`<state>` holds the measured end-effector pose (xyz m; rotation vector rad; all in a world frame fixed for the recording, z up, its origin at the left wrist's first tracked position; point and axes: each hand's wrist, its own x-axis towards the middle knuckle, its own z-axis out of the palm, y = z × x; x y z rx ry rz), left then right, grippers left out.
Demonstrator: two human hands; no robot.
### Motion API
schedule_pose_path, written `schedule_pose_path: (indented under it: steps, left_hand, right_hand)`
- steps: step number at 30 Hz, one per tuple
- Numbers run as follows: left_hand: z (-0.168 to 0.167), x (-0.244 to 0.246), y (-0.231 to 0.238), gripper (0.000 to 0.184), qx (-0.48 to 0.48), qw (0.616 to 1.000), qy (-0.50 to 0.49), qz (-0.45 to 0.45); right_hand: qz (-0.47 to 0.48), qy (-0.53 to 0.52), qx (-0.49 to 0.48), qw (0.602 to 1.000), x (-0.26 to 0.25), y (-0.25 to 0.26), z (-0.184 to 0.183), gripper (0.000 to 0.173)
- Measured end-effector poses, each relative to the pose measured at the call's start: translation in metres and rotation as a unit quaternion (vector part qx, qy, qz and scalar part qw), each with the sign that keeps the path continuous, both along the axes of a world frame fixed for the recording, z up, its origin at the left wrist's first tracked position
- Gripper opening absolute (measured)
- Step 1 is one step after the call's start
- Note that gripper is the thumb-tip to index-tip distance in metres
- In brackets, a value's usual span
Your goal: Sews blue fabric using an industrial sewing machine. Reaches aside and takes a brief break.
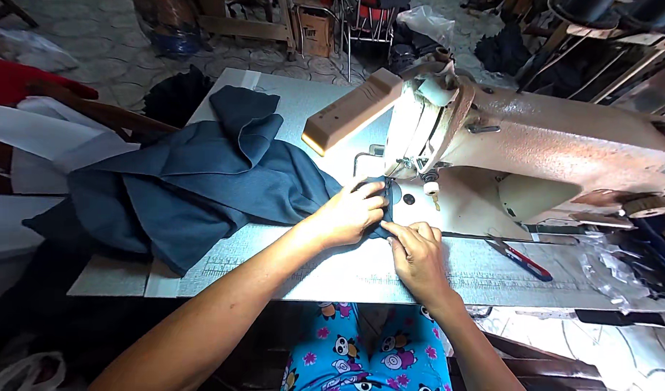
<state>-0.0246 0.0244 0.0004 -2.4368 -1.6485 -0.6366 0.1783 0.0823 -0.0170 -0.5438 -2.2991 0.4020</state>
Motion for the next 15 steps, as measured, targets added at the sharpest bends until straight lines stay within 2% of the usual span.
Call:
schedule_pose_path:
  steps: [3,5,8,11,15]
  left_hand:
    - [-0.013,0.007,-0.008,0.038,-0.040,0.988,-0.143,0.031]
    - [-0.016,0.017,-0.012,0.039,-0.055,0.979,-0.186,0.057]
    - [-0.016,0.033,-0.015,0.038,-0.067,0.974,-0.200,0.087]
    - [-0.015,0.037,-0.018,0.039,-0.080,0.973,-0.195,0.097]
    - [-0.011,0.034,-0.023,0.041,-0.110,0.973,-0.181,0.096]
  right_hand:
    - [0.008,0.034,-0.095,0.995,0.001,0.005,0.007,0.023]
    - [-0.040,0.056,-0.197,0.978,-0.003,0.005,0.015,0.023]
    - [-0.099,-0.029,-0.290,0.951,-0.012,0.007,0.028,0.030]
    - [-0.128,-0.091,-0.264,0.951,-0.021,0.001,0.031,0.027]
    - [-0.154,-0.096,-0.167,0.969,-0.025,-0.015,0.024,0.026]
